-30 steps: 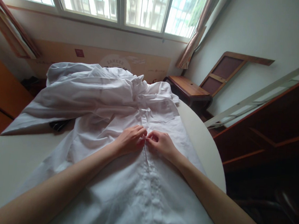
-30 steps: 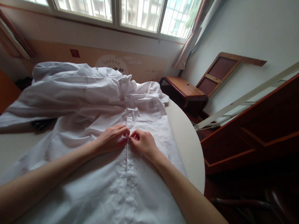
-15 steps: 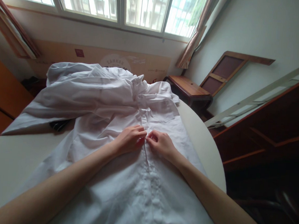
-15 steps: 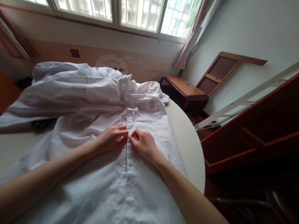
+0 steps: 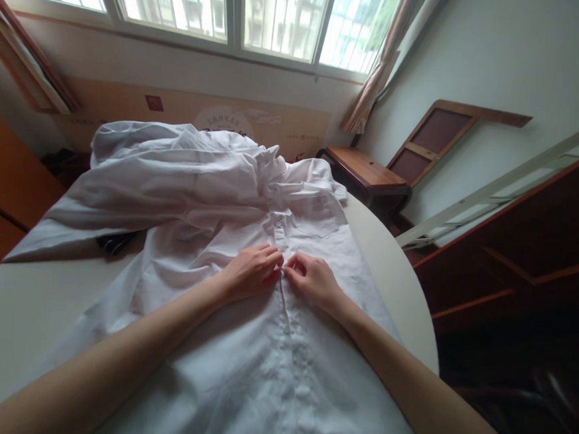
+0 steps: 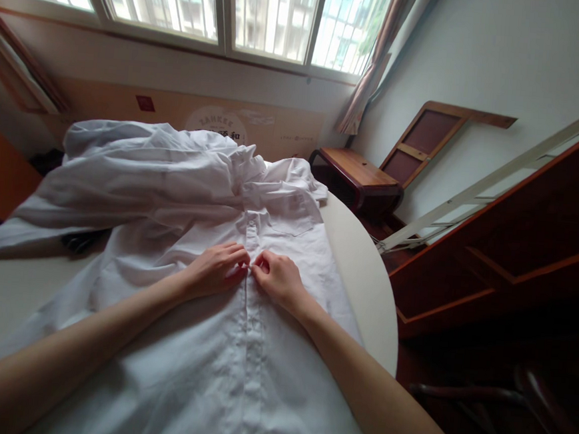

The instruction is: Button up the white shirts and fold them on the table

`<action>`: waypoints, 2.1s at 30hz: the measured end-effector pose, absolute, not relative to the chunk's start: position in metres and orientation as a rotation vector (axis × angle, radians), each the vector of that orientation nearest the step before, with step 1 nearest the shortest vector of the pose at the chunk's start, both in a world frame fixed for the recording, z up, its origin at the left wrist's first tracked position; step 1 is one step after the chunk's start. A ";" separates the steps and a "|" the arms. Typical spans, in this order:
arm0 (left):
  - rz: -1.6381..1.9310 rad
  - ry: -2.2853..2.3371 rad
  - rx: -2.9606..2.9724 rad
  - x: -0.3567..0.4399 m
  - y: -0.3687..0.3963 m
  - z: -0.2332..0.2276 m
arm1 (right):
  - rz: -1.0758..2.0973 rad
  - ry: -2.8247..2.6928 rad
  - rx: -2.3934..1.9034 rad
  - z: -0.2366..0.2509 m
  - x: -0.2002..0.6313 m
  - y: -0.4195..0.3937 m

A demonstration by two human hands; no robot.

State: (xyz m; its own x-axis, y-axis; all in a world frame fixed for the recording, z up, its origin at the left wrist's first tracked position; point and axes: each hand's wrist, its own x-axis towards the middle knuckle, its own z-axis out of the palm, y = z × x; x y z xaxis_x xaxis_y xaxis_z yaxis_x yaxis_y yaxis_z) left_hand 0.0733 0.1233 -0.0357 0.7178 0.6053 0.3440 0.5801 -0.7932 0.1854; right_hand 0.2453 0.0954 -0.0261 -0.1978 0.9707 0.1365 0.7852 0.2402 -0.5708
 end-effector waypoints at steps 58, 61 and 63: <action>0.542 0.737 3.021 0.072 0.124 -0.027 | 0.716 -1.935 -1.683 -0.021 0.242 0.100; 0.573 0.747 3.013 0.072 0.125 -0.031 | 0.721 -1.925 -1.662 -0.023 0.243 0.101; 0.600 0.785 3.011 0.073 0.125 -0.033 | 0.738 -1.905 -1.650 -0.024 0.244 0.101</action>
State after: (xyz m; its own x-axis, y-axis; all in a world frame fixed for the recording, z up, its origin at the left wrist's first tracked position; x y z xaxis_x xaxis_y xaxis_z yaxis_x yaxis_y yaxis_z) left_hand 0.0728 0.1252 -0.0335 0.8056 0.4654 0.3667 0.4757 -0.8770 0.0681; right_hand 0.2437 0.1010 -0.0240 -0.1317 0.9909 0.0278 0.7137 0.1143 -0.6911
